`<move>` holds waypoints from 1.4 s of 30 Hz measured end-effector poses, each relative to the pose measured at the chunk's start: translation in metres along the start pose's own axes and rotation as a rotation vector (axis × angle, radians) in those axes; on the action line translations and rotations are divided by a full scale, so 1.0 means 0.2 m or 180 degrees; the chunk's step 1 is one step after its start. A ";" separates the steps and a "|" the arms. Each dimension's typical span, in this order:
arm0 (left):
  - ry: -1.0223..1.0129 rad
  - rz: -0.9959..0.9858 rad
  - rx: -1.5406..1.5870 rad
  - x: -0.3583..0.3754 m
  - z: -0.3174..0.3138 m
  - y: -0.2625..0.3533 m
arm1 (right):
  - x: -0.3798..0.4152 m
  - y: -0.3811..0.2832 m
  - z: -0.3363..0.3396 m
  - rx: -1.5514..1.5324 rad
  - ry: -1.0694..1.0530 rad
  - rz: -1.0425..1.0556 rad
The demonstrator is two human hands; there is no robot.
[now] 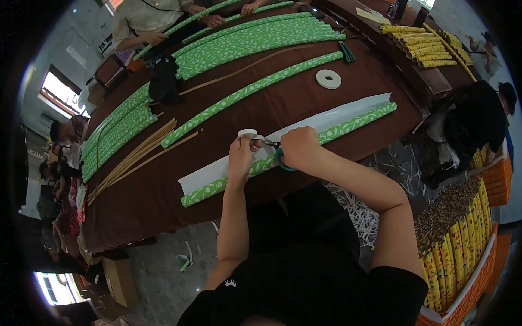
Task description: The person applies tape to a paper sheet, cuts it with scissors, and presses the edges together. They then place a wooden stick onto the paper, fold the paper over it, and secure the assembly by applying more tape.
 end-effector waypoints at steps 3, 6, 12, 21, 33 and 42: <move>-0.0013 0.0006 -0.0034 0.01 0.00 0.01 | 0.00 0.00 -0.01 -0.0035 -0.0056 0.0012; -0.0013 0.0037 0.0031 0.01 0.00 0.01 | 0.00 0.00 -0.01 -0.0037 -0.0066 -0.0008; 0.0069 0.0216 0.0129 0.01 0.01 0.00 | 0.01 0.01 0.00 -0.0104 0.0084 0.0043; 0.0050 0.0225 0.0080 0.03 0.01 0.02 | 0.00 0.02 -0.02 -0.0187 -0.0001 0.0023; 0.0081 0.0211 0.0028 0.00 0.01 -0.02 | 0.00 0.03 -0.01 -0.0292 0.0108 0.0132; 0.0341 0.0140 -0.0113 -0.04 0.04 -0.06 | -0.02 0.11 -0.03 -0.0479 0.0124 -0.0078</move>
Point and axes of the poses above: each hand's wrist, its own x-axis away from the middle knuckle, its own z-axis out of the back of the hand, y = z × x, the point moved 10 cm from there along -x, towards the middle knuckle, and after that the axes turned 5 degrees about -x, right-handed, at the moved point
